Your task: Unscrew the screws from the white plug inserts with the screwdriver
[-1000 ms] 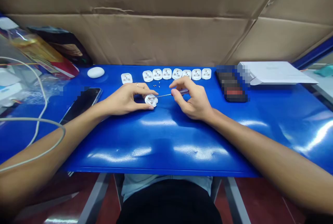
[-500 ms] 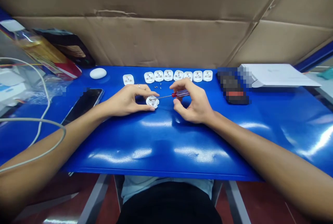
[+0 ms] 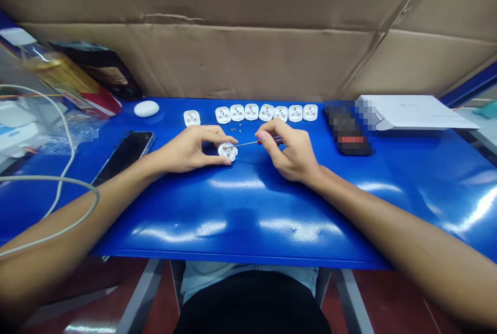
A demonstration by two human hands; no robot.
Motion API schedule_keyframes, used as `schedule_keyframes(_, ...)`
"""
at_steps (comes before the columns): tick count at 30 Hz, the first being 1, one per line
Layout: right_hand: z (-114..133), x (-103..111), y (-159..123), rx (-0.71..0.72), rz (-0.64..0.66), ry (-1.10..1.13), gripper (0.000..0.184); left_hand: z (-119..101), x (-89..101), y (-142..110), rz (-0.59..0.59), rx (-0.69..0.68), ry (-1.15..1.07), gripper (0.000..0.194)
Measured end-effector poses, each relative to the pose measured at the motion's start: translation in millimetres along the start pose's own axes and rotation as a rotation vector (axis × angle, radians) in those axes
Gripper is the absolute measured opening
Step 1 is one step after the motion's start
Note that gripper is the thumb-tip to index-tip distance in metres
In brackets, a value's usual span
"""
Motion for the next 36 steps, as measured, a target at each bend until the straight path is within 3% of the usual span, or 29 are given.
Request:
schedule_keyframes(2, 1.3, 0.7, 0.4, 0.032, -0.002, 0.005, 0.007, -0.1, 0.2, 0.0, -0.001, -0.001, -0.002, 0.047)
schedule_keyframes(6, 3.4, 1.7, 1.5, 0.101, 0.015, 0.046, 0.031, -0.8, 0.4, 0.1, 0.007, 0.004, 0.004, 0.044)
schedule_keyframes(11, 1.4, 0.5, 0.7, -0.028, -0.005, -0.011, 0.015, -0.8, 0.5, 0.2, 0.0, -0.002, -0.007, 0.046)
schedule_keyframes(13, 1.5, 0.3, 0.0, 0.001, -0.023, -0.01, 0.013, -0.4, 0.3, 0.0, 0.001, -0.011, -0.011, 0.046)
schedule_keyframes(17, 2.9, 1.1, 0.0, 0.105, -0.018, 0.018, 0.028, 0.2, 0.2, -0.2, 0.001, -0.007, -0.004, 0.047)
schedule_keyframes(23, 4.8, 0.6, 1.5, 0.024, -0.021, -0.027, 0.012, 0.8, -0.2, 0.2, -0.003, -0.009, -0.008, 0.048)
schedule_keyframes(28, 6.4, 0.5, 2.6, 0.099, -0.025, -0.016, 0.023, 1.7, -0.5, 0.2, -0.006, -0.003, 0.0, 0.048)
schedule_keyframes(33, 1.8, 0.3, 1.8, 0.033, -0.02, -0.066, 0.014, 1.8, 0.2, -0.7, -0.003, -0.024, -0.022, 0.049)
schedule_keyframes(36, 1.6, -0.3, 0.7, 0.077, -0.03, -0.074, 0.013, 1.8, 0.3, -0.3, 0.01, -0.018, -0.015, 0.051)
Point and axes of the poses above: each hand's wrist, its own y-axis towards the middle knuckle, its own x-axis out of the back of the hand, z = x × y, the point moved 2 cm from there along y, towards the middle knuckle, and after that the axes turned 12 degrees about x, right-handed, at the moved point
